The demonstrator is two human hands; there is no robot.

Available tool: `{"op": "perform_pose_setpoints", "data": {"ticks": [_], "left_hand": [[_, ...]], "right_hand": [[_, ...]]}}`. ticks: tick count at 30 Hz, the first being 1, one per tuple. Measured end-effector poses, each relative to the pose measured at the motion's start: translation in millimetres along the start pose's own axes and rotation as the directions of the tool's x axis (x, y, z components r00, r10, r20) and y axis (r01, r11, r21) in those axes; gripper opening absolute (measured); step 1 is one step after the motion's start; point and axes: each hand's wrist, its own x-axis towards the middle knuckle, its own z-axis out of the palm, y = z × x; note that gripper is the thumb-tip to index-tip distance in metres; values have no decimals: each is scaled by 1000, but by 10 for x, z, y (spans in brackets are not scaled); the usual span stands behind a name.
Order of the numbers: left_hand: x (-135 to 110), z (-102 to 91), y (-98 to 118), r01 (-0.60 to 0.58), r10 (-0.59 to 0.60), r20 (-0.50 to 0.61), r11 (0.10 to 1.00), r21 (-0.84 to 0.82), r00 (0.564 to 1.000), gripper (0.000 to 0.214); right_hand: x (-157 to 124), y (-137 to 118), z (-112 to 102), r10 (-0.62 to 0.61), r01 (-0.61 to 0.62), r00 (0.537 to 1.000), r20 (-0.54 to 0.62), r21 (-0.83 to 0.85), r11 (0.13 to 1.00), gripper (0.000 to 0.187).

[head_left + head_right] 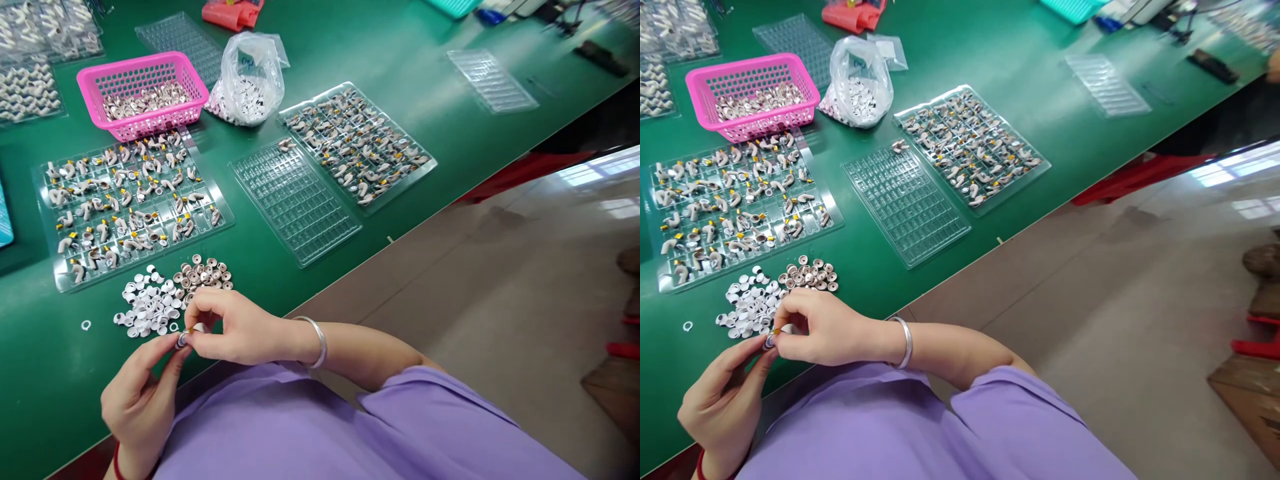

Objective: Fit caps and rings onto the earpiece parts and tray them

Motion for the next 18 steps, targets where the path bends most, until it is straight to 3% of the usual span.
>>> {"op": "perform_pose_setpoints", "data": {"ticks": [9,18], "left_hand": [[21,16,18,-139,141,-11,987,83,990,35],[1,31,9,-197,203,-47,974,113,978,42]], "right_hand": [[-26,-39,49,-25,22,999,-42,-71,997,11],[-47,-46,91,-33,29,996,-83,-48,998,13]]}}
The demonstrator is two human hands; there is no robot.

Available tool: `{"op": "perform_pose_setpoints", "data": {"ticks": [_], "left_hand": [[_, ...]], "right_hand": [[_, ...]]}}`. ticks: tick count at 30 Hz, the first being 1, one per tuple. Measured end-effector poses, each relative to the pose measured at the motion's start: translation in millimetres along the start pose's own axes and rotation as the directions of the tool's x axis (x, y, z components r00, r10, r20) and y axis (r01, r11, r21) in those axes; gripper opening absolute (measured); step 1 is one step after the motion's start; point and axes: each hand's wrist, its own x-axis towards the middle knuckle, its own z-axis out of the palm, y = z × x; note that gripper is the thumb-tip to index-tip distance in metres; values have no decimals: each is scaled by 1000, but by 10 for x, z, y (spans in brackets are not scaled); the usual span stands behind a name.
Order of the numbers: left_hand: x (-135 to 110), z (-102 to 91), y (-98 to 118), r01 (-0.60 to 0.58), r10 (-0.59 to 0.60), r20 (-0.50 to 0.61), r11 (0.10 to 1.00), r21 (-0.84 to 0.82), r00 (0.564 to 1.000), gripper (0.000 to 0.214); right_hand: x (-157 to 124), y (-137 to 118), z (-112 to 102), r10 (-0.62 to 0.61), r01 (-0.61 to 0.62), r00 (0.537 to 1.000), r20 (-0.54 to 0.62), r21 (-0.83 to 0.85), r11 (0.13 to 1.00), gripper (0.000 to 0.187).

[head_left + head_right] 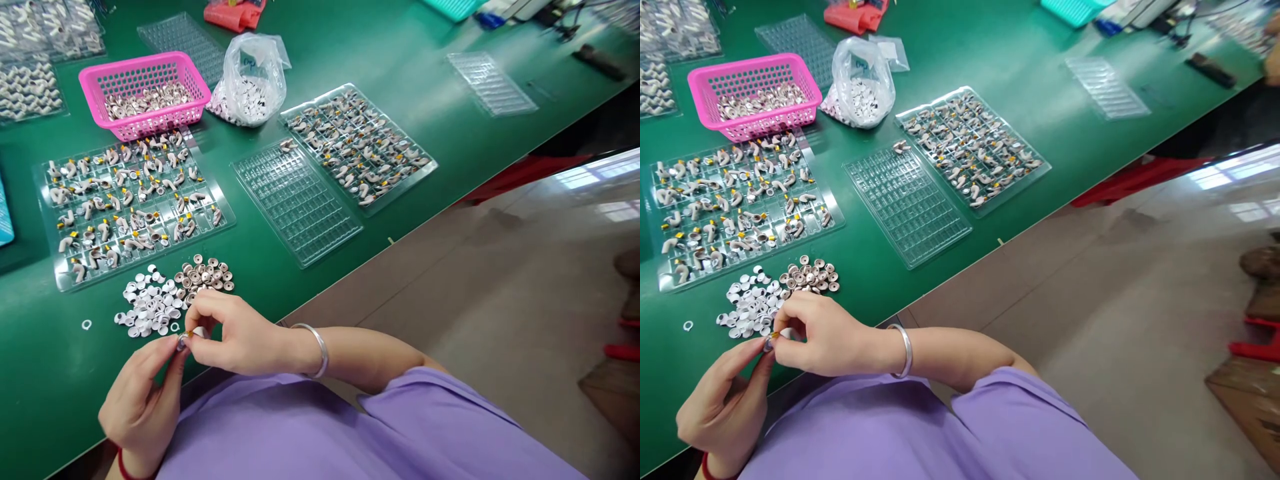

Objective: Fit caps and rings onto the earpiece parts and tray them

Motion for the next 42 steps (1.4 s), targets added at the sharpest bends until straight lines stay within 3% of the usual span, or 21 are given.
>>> {"op": "perform_pose_setpoints", "data": {"ticks": [7,17,22,27,31,35,38,42], "left_hand": [[-28,-8,-18,0,0,-3,1000,8,1000,39],[-43,-12,17,182,-182,-10,983,-36,983,35],[-43,-26,7,154,-155,-4,986,-59,988,43],[-29,-55,24,261,-246,96,941,-216,965,39],[-77,-56,15,427,-400,150,845,-321,904,28],[-137,-20,-2,549,-530,158,752,-365,833,20],[-141,-1,8,571,-559,151,732,-372,815,15],[-123,3,33,529,-520,130,768,-360,844,17]], "right_hand": [[11,-6,1,-42,43,999,17,-60,997,13],[-11,25,47,-149,145,988,-35,-94,985,10],[-33,75,64,-219,214,974,-51,-86,973,9],[-57,146,51,-433,414,899,-65,-194,889,8],[-78,174,37,-572,523,820,-30,-368,769,7],[-103,175,43,-624,539,781,-16,-487,687,5],[-114,163,51,-611,525,791,-19,-492,695,5],[-108,136,55,-514,461,857,-27,-405,790,10]]}}
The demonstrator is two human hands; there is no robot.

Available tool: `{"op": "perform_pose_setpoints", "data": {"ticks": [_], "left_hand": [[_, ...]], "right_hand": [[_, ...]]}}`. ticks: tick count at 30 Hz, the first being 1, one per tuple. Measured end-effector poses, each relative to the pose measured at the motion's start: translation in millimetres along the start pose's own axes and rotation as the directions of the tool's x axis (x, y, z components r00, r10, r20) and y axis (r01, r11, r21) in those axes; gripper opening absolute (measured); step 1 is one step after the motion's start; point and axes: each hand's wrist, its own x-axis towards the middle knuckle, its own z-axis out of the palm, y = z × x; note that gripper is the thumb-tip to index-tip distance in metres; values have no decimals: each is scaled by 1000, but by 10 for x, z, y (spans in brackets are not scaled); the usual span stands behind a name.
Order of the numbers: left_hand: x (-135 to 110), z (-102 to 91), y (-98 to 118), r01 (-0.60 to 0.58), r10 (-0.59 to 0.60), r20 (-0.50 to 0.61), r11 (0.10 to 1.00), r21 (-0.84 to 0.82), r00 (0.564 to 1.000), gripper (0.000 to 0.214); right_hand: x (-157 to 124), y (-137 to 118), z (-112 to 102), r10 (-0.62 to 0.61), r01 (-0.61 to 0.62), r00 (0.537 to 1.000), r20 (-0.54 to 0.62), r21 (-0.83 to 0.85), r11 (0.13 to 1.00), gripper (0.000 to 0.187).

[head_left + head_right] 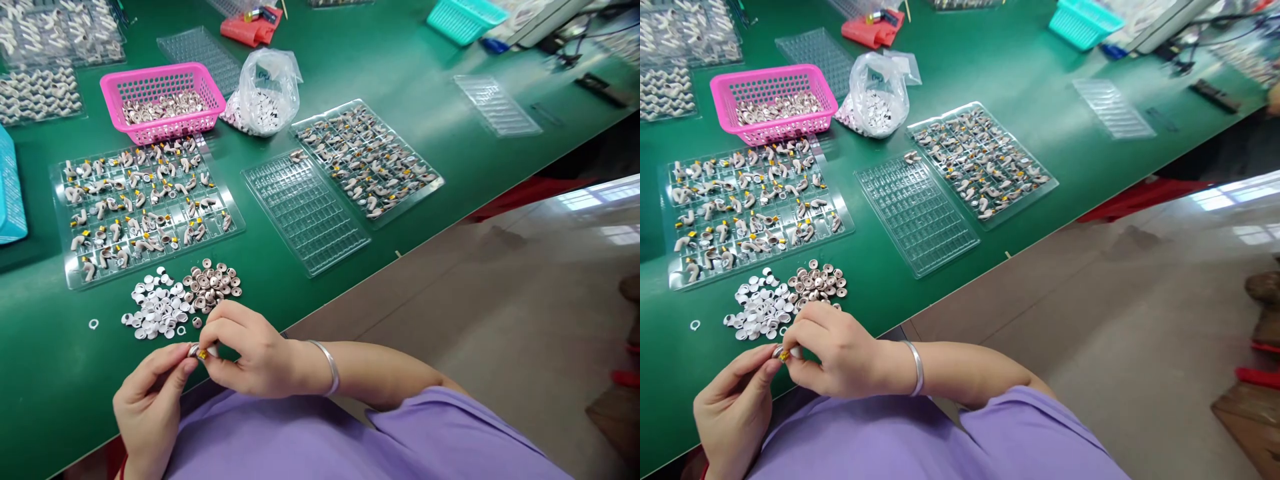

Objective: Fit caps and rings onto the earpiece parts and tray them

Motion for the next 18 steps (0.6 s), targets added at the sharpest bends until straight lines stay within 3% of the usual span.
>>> {"op": "perform_pose_setpoints", "data": {"ticks": [8,13,18], "left_hand": [[32,5,55,-237,230,70,963,125,971,38],[84,4,94,-363,352,91,902,235,932,40],[107,9,98,-463,455,102,826,321,884,39]], "right_hand": [[45,-37,-46,148,-153,987,55,106,982,10],[97,-39,-92,311,-336,941,135,239,911,10],[131,-26,-102,379,-417,907,181,270,868,11]]}}
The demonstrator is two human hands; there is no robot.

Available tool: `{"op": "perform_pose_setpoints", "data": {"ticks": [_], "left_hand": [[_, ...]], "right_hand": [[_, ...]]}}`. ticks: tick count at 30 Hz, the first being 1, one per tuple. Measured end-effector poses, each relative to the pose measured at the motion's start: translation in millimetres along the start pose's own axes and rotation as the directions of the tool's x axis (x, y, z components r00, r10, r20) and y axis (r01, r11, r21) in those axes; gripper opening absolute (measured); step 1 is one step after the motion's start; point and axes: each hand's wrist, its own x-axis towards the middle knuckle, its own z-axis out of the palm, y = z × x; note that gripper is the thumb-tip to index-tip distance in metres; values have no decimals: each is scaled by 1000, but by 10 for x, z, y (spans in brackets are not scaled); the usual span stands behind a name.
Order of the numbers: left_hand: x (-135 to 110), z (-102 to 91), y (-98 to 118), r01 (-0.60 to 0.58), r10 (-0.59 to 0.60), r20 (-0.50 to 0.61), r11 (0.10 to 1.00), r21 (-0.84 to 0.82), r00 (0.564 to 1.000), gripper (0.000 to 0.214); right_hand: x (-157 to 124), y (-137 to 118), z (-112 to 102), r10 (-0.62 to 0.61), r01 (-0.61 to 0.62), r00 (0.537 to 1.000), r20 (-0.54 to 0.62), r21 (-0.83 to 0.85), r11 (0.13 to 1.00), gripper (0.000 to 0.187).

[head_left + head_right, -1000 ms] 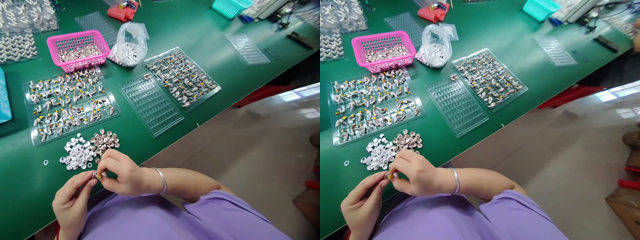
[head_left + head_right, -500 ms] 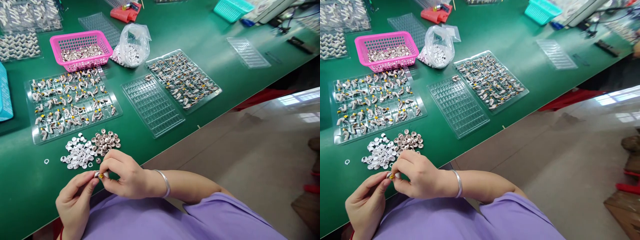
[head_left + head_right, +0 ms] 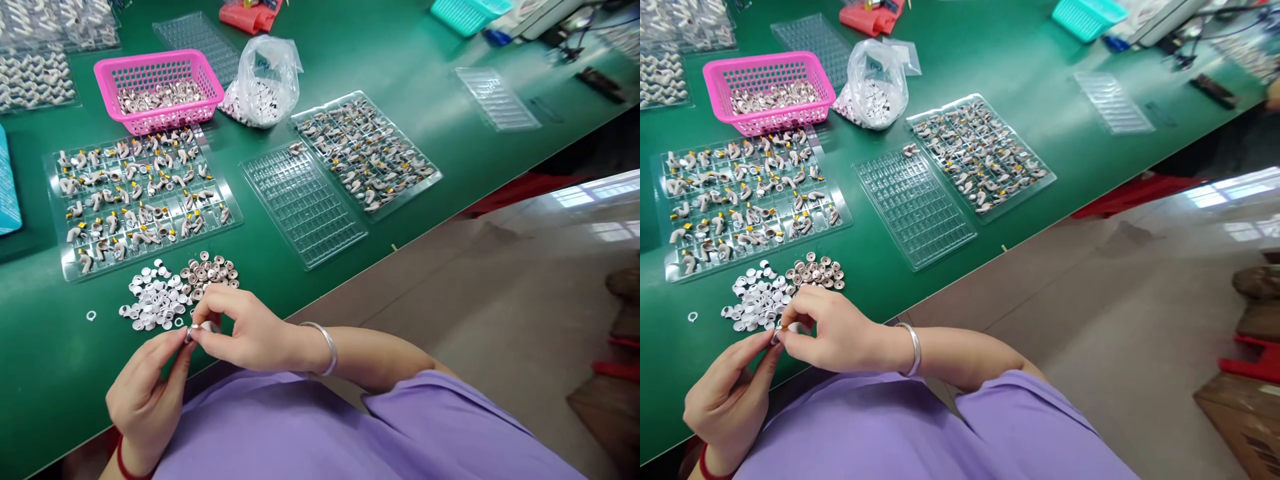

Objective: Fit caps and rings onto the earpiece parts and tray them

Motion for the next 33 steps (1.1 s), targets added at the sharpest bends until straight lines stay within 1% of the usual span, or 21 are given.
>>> {"op": "perform_pose_setpoints", "data": {"ticks": [6,9,13,16,18,21,23,25,27,28,30,31,32,33], "left_hand": [[-2,-12,-18,-49,49,4,998,42,999,40],[-1,-16,-39,-19,19,10,1000,7,1000,38],[-4,-39,-67,34,-32,26,995,-94,999,41],[-10,-77,-66,42,-34,55,989,-145,998,43],[-16,-96,-54,50,-39,70,986,-161,997,43],[-32,-88,-43,93,-83,59,977,-190,995,41],[-46,-61,-51,145,-142,29,964,-223,989,37],[-55,-28,-71,207,-213,4,945,-254,977,30],[-50,4,-94,316,-330,-3,907,-280,944,21],[-43,17,-104,388,-406,1,871,-301,914,17],[-19,41,-114,530,-567,17,759,-379,824,16],[-7,51,-116,575,-623,28,703,-420,782,19],[4,60,-117,600,-658,38,660,-453,752,22],[11,69,-118,608,-675,42,634,-477,736,25]], "right_hand": [[33,-7,-3,43,-43,999,23,-1,999,13],[69,10,-21,80,-82,994,76,27,996,13],[112,84,-49,124,-163,971,203,191,968,12],[113,147,-47,158,-253,941,298,314,915,15],[98,172,-26,182,-304,925,333,365,880,17],[68,179,33,192,-315,928,320,398,861,16],[57,174,77,196,-298,940,278,399,867,15],[65,175,111,212,-303,944,252,415,858,19],[94,186,125,239,-335,937,255,461,822,25],[115,194,125,256,-360,929,267,484,798,26],[160,208,116,290,-415,906,309,513,751,22],[182,211,111,306,-444,892,333,516,732,18],[201,212,107,323,-473,877,357,513,716,14],[216,209,105,339,-497,863,375,510,702,11]]}}
